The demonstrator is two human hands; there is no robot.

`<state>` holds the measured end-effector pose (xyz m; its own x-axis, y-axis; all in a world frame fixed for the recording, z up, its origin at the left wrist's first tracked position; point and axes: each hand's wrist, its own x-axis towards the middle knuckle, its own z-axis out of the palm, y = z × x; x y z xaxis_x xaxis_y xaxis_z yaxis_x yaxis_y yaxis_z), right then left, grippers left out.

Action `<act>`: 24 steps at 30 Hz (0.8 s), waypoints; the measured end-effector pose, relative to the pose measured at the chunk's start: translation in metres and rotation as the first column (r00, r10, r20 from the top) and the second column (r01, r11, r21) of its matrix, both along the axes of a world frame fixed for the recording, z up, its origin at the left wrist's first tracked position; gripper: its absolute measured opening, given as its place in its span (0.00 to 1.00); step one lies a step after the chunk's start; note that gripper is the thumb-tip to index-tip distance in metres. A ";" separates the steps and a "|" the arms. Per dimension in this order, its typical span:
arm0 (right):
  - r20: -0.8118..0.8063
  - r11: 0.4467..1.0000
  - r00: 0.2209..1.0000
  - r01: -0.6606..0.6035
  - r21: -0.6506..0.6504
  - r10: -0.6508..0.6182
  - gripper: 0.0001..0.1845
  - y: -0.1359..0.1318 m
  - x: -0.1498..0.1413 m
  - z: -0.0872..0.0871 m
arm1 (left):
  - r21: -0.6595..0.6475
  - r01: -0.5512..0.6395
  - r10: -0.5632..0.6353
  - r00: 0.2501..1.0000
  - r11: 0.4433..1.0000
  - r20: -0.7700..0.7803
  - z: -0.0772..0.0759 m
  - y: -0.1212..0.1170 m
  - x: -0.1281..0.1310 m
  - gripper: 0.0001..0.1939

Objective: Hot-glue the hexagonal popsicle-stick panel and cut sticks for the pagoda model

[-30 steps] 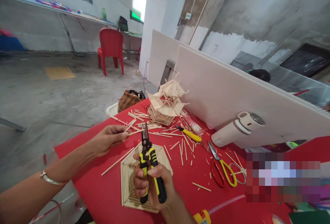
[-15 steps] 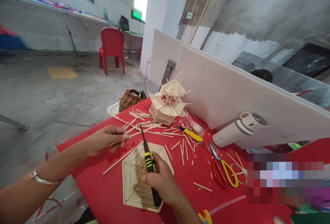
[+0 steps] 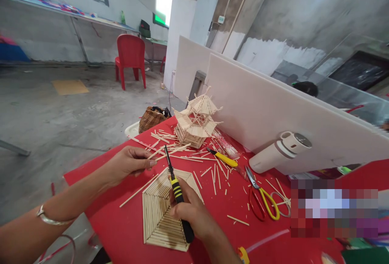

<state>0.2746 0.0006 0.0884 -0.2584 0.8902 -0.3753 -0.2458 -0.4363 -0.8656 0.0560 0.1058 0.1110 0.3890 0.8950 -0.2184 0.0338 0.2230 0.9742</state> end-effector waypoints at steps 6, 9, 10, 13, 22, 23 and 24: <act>0.066 0.993 0.996 -0.061 0.105 0.055 0.34 0.005 -0.001 -0.005 | 0.116 -0.003 0.014 0.996 0.993 -0.093 0.000 -0.002 -0.001 0.15; 0.103 0.990 0.994 -0.059 0.126 0.046 0.34 0.004 -0.004 -0.002 | 0.202 0.024 0.004 0.990 0.979 -0.139 -0.003 -0.002 -0.002 0.16; 0.130 0.987 0.991 -0.061 0.146 0.042 0.33 0.004 -0.005 0.000 | 0.233 0.031 0.005 0.988 0.972 -0.152 -0.003 -0.002 -0.002 0.17; 0.245 0.974 0.969 -0.071 0.216 0.016 0.32 0.004 -0.009 0.003 | 0.312 0.065 -0.002 0.981 0.948 -0.196 -0.002 -0.001 -0.004 0.19; 0.400 0.961 0.914 -0.047 0.274 -0.069 0.29 0.006 -0.013 0.000 | 0.365 0.066 0.005 0.982 0.929 -0.191 -0.007 0.000 -0.005 0.18; 0.388 0.960 0.919 -0.046 0.275 -0.067 0.29 0.006 -0.013 -0.001 | 0.370 0.060 0.007 0.984 0.927 -0.176 -0.010 0.001 -0.005 0.16; 0.366 0.961 0.929 -0.047 0.273 -0.059 0.28 0.006 -0.013 -0.001 | 0.374 0.053 0.009 0.987 0.926 -0.160 -0.012 0.001 -0.005 0.15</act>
<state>0.2614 0.0067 0.0871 -0.1433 0.9721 -0.1856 0.1108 -0.1706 -0.9791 0.0515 0.1071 0.0990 0.3980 0.9145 0.0727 0.1929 -0.1609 0.9679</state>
